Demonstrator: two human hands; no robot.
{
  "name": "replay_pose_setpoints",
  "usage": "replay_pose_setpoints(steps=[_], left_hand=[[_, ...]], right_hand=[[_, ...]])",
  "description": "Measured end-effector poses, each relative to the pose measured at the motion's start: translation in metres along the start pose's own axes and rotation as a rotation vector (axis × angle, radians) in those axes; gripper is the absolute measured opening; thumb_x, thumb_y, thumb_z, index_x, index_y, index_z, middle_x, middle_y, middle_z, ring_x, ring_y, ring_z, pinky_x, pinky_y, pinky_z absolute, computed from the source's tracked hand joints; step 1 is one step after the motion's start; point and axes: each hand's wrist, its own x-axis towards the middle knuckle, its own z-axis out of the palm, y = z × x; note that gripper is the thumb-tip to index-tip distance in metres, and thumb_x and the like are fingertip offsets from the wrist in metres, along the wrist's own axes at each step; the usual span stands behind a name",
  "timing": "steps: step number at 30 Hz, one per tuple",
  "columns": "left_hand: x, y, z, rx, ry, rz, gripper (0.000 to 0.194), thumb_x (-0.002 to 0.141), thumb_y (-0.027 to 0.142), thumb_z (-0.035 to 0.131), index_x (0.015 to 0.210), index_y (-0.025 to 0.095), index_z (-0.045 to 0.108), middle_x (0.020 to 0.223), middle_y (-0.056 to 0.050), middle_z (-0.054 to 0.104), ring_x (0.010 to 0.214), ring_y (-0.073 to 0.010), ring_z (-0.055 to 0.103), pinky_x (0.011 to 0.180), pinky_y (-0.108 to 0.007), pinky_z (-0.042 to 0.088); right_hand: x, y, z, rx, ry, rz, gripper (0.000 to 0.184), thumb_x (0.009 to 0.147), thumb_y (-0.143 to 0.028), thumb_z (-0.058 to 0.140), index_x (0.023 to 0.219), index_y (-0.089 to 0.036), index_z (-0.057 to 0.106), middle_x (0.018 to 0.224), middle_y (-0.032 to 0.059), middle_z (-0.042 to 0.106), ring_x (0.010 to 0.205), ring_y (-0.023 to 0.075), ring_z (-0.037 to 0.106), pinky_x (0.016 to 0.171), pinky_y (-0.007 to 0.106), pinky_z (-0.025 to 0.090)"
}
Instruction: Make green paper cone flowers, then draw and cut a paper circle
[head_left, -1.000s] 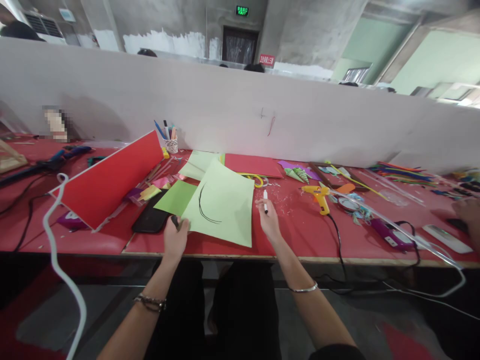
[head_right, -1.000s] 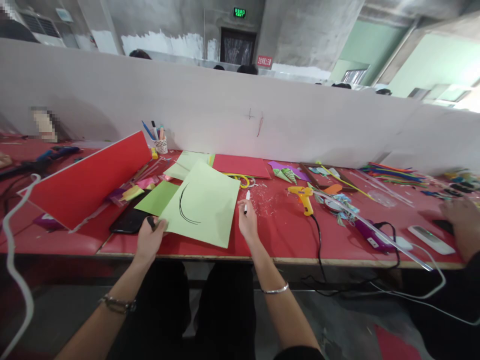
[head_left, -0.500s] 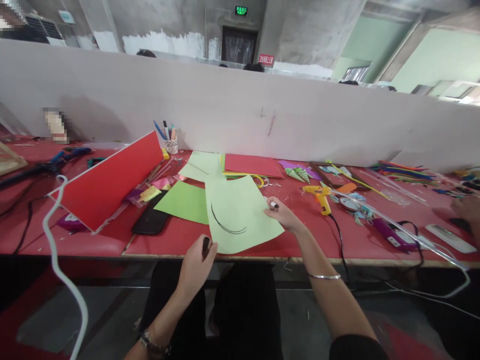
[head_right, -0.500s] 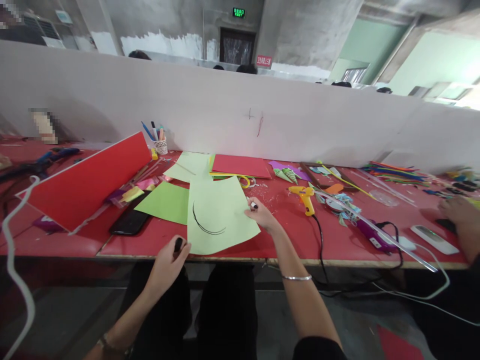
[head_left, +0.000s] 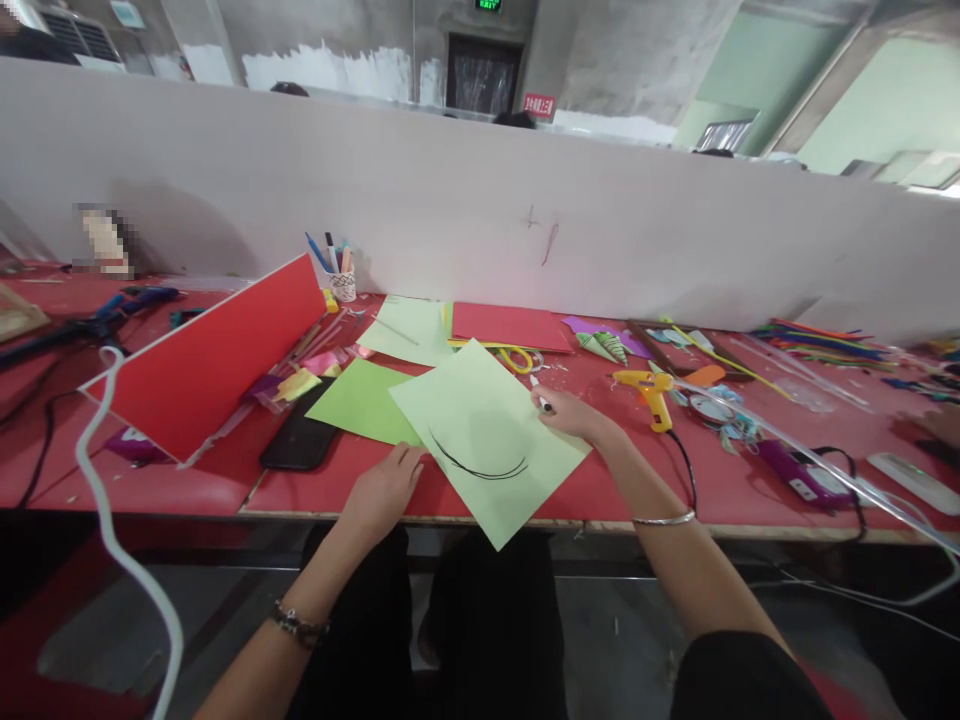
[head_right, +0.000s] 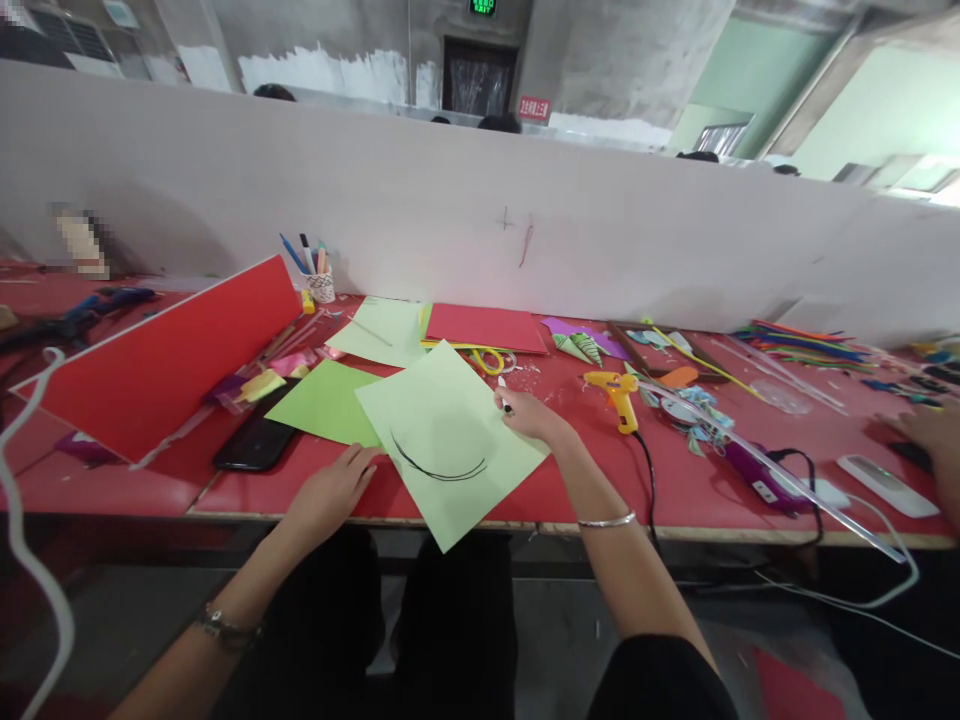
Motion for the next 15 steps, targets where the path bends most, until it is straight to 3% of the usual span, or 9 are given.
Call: replay_pose_setpoints(steps=[5, 8, 10, 12, 15], left_hand=[[0.001, -0.008, 0.007, 0.068, 0.015, 0.122, 0.036, 0.084, 0.018, 0.031, 0.115, 0.023, 0.049, 0.110, -0.008, 0.049, 0.075, -0.0136, 0.057, 0.062, -0.025, 0.045], [0.002, -0.012, 0.010, 0.072, 0.076, 0.184, 0.042, 0.081, 0.014, 0.032, 0.120, 0.023, 0.045, 0.124, -0.009, 0.042, 0.077, -0.0141, 0.057, 0.069, -0.029, 0.046], [0.004, -0.013, 0.010, 0.051, 0.086, 0.217, 0.048, 0.079, 0.013, 0.034, 0.125, 0.024, 0.039, 0.130, -0.009, 0.037, 0.083, -0.0152, 0.057, 0.072, -0.030, 0.046], [0.006, -0.013, 0.008, 0.051, 0.064, 0.238, 0.053, 0.078, 0.013, 0.035, 0.129, 0.026, 0.032, 0.132, -0.007, 0.037, 0.086, -0.0164, 0.057, 0.073, -0.030, 0.046], [0.008, -0.012, 0.003, 0.090, 0.044, 0.259, 0.058, 0.077, 0.013, 0.037, 0.133, 0.027, 0.027, 0.134, -0.007, 0.036, 0.087, -0.0179, 0.058, 0.074, -0.031, 0.045]], right_hand=[[0.010, -0.014, -0.008, -0.045, 0.256, 0.020, 0.007, 0.078, -0.021, 0.039, 0.080, -0.019, 0.046, 0.069, 0.0017, 0.054, 0.060, 0.0128, 0.047, 0.056, 0.023, 0.031], [0.015, -0.029, -0.006, 0.202, 0.389, -0.040, 0.019, 0.082, -0.034, 0.040, 0.093, -0.020, 0.048, 0.081, 0.0043, 0.060, 0.067, 0.0148, 0.054, 0.062, 0.026, 0.037], [0.020, -0.037, 0.000, 0.528, 0.344, -0.104, 0.028, 0.083, -0.041, 0.038, 0.101, -0.020, 0.048, 0.081, 0.0047, 0.063, 0.069, 0.0152, 0.057, 0.067, 0.030, 0.041], [0.025, -0.043, 0.010, 0.866, 0.218, -0.140, 0.035, 0.084, -0.044, 0.036, 0.107, -0.020, 0.047, 0.079, 0.0050, 0.064, 0.069, 0.0154, 0.059, 0.071, 0.033, 0.044], [0.033, -0.043, 0.027, 1.173, 0.088, -0.105, 0.036, 0.078, -0.042, 0.049, 0.107, -0.020, 0.049, 0.081, 0.0050, 0.066, 0.073, 0.0148, 0.061, 0.075, 0.033, 0.044]])
